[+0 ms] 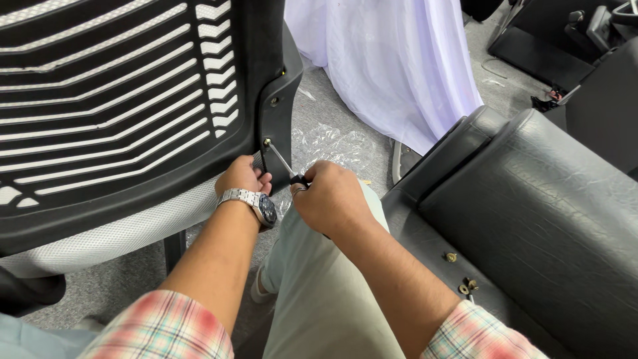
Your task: The person assembles an office chair by inserting screws and washers into the backrest frame and tightening them with a screwdriver. The person handles screws, washers, and a screwdriver while working on the chair frame.
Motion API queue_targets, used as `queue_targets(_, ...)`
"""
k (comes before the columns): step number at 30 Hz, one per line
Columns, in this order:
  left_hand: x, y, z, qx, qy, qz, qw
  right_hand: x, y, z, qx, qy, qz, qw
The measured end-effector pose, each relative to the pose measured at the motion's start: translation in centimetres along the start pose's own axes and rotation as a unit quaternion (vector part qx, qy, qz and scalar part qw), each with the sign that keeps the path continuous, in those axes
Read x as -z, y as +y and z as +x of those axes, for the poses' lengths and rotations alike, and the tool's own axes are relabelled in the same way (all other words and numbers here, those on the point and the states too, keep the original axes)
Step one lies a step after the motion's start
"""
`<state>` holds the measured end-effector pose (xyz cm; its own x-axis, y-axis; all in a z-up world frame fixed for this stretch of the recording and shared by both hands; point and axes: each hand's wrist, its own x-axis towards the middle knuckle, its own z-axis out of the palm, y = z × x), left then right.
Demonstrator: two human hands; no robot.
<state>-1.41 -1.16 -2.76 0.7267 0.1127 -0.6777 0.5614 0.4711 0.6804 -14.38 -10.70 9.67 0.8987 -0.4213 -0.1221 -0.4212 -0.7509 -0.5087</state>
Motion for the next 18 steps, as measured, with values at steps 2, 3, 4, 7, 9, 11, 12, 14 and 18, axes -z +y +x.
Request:
queue_targets(2,-0.1,0.7,-0.6,-0.037,0.001,0.056,0.998,0.1,-0.2,-0.1,-0.014,-0.009,0.004,1.000)
queue_targets(3,-0.2,1.1,-0.9,-0.043,0.011,0.099,0.994,0.1,-0.4,-0.2,-0.022,-0.013,0.005,1.000)
queue_targets(4,-0.3,1.4,-1.3,-0.047,0.019,0.142,0.989,0.2,-0.4,-0.3,-0.025,-0.014,0.011,1.000)
queue_targets(7,-0.5,1.9,-2.2,-0.045,0.014,0.217,0.975,0.4,-0.6,-0.5,-0.031,-0.012,0.030,0.999)
queue_targets(9,-0.5,2.1,-2.6,-0.049,0.007,0.254,0.966,0.4,-0.5,-0.7,-0.031,-0.007,0.043,0.999)
queue_targets(11,-0.7,2.3,-3.0,-0.066,0.007,0.296,0.953,0.4,-0.5,-0.8,-0.033,-0.004,0.054,0.998)
queue_targets(12,-0.7,2.3,-3.2,-0.081,0.022,0.296,0.952,0.4,-0.4,-0.8,-0.033,-0.002,0.059,0.998)
queue_targets(14,-0.5,2.0,-3.6,-0.109,0.054,0.294,0.948,0.4,-0.4,-0.6,-0.025,-0.003,0.053,0.998)
queue_targets(18,-0.7,1.1,-3.4,-0.061,-0.056,0.218,0.973,0.1,0.0,0.0,-0.066,-0.057,0.126,0.988)
